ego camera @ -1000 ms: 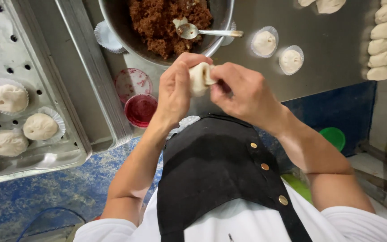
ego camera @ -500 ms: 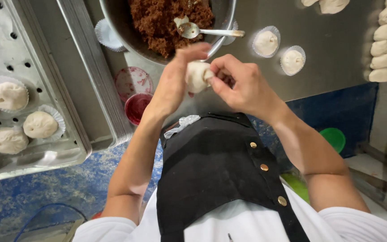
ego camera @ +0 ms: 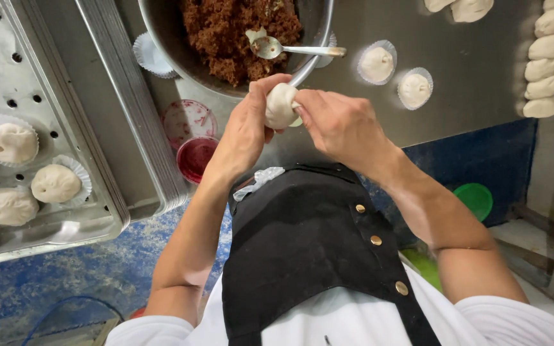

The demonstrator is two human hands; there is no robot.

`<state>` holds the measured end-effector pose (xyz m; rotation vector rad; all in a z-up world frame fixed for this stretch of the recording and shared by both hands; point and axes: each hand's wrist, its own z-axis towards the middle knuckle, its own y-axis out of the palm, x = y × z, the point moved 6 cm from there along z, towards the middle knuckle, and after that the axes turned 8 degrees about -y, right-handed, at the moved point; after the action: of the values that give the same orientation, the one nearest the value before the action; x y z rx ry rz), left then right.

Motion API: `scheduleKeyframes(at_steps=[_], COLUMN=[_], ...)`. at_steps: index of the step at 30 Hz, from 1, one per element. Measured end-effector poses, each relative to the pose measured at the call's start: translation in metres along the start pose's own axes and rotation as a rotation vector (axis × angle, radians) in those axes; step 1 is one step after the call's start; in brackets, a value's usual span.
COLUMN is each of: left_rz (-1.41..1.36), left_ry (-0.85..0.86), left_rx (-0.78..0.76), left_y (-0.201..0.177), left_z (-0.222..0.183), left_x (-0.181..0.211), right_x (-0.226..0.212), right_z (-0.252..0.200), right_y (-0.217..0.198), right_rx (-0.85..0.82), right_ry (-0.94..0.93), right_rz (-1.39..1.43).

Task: Fill and fold dough to prepare siopao or steamed buns.

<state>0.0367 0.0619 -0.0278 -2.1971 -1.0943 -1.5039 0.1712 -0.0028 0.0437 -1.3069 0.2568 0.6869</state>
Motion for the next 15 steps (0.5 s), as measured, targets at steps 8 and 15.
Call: scheduleKeyframes(at_steps=[8, 15], left_rz=[0.089, -0.026], left_ry=[0.062, -0.011], left_rx=[0.007, -0.031], left_y=[0.006, 0.012], left_z=[-0.013, -0.007], left_x=[0.002, -0.034], right_x=[-0.004, -0.012], right_z=[-0.002, -0.017], right_y=[-0.008, 0.000], right_rx=[-0.034, -0.145], right_ry=[0.007, 0.054], right_rz=[0.055, 0.000])
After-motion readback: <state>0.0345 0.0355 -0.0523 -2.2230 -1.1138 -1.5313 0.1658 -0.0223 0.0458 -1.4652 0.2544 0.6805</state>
